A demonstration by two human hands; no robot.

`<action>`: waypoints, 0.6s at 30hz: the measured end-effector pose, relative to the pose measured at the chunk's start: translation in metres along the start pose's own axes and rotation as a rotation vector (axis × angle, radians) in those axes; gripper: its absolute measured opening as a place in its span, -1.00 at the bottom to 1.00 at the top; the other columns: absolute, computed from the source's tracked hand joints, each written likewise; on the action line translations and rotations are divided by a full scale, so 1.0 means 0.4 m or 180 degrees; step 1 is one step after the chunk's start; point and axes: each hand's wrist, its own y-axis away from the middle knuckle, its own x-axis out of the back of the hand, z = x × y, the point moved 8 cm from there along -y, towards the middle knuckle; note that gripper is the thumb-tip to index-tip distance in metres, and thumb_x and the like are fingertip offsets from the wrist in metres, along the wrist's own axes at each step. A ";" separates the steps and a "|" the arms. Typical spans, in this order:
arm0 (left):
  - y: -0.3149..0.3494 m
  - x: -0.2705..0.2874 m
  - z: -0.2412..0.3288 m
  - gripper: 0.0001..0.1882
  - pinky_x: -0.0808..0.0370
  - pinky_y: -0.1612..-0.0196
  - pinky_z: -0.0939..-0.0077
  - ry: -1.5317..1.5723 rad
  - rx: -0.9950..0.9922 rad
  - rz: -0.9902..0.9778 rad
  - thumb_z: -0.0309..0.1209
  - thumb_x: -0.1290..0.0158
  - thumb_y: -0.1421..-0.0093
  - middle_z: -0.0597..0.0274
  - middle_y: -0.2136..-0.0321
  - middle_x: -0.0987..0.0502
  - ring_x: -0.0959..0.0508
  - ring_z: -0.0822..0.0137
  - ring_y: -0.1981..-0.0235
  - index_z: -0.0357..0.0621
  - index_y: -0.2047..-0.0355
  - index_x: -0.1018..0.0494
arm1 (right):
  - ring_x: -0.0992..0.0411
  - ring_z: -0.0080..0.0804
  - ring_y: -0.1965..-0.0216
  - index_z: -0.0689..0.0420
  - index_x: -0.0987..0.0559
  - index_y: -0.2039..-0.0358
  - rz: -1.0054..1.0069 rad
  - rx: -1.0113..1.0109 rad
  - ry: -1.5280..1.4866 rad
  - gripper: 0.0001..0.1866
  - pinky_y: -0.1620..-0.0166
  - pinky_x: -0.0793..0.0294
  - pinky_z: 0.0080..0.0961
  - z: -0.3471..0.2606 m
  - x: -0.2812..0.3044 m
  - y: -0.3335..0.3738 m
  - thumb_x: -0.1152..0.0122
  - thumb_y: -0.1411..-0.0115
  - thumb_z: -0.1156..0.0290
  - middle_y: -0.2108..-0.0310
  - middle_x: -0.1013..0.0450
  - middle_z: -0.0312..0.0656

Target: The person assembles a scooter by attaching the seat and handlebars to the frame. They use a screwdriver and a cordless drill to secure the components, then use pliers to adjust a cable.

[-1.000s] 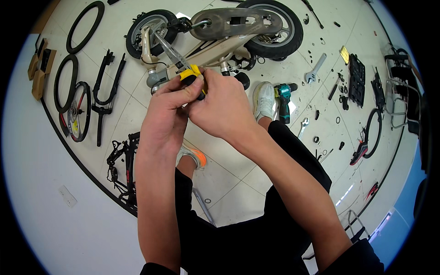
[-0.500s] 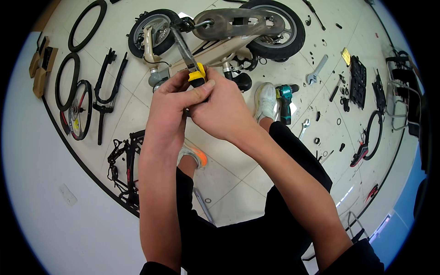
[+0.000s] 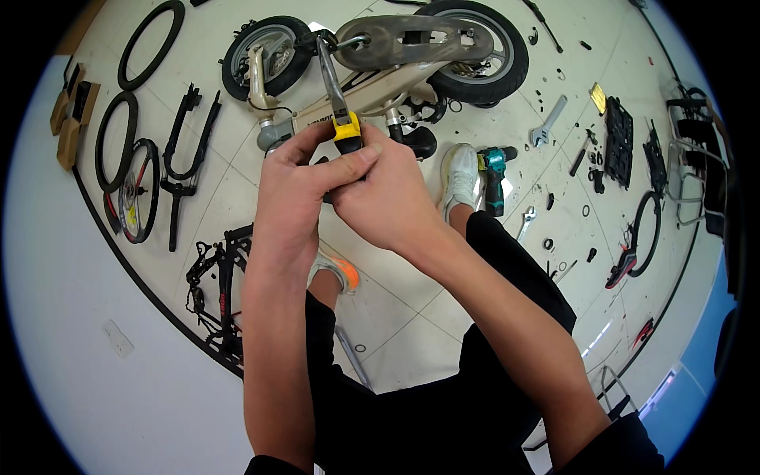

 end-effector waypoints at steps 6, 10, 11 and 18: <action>0.003 -0.004 0.008 -0.57 -0.38 0.09 0.57 0.0046 -0.0022 0.0026 -0.44 -0.29 0.05 0.16 0.28 -0.54 -0.51 0.39 0.24 -0.34 0.14 -0.50 | -0.51 0.15 0.37 0.37 -0.51 0.25 -0.0054 -0.0038 0.0294 -0.65 0.23 -0.50 -0.17 -0.020 0.015 -0.009 -0.08 0.06 0.45 0.48 -0.50 0.18; -0.004 0.003 -0.004 -0.55 -0.38 0.07 0.54 -0.0002 -0.0064 0.0090 -0.43 -0.28 0.04 0.14 0.25 -0.53 -0.51 0.38 0.21 -0.36 0.13 -0.49 | -0.51 0.16 0.39 0.36 -0.52 0.25 -0.0100 -0.0175 0.0159 -0.65 0.25 -0.50 -0.17 -0.005 0.004 -0.007 -0.09 0.07 0.44 0.50 -0.51 0.17; -0.003 0.003 -0.004 -0.55 -0.37 0.07 0.53 -0.0025 -0.0036 0.0099 -0.43 -0.28 0.04 0.14 0.24 -0.52 -0.50 0.38 0.20 -0.35 0.13 -0.49 | -0.51 0.16 0.39 0.35 -0.53 0.25 -0.0097 -0.0222 0.0114 -0.65 0.26 -0.50 -0.17 -0.004 0.004 -0.005 -0.10 0.08 0.43 0.50 -0.51 0.17; 0.013 0.001 0.048 -0.46 -0.36 -0.01 0.48 0.0043 -0.0610 0.0155 -0.47 -0.24 0.04 0.11 0.15 -0.48 -0.45 0.35 0.06 -0.36 0.02 -0.41 | -0.49 0.15 0.42 0.36 -0.49 0.35 -0.0049 0.0077 0.0701 -0.71 0.30 -0.49 -0.18 -0.022 0.006 -0.002 -0.13 0.12 0.46 0.54 -0.48 0.15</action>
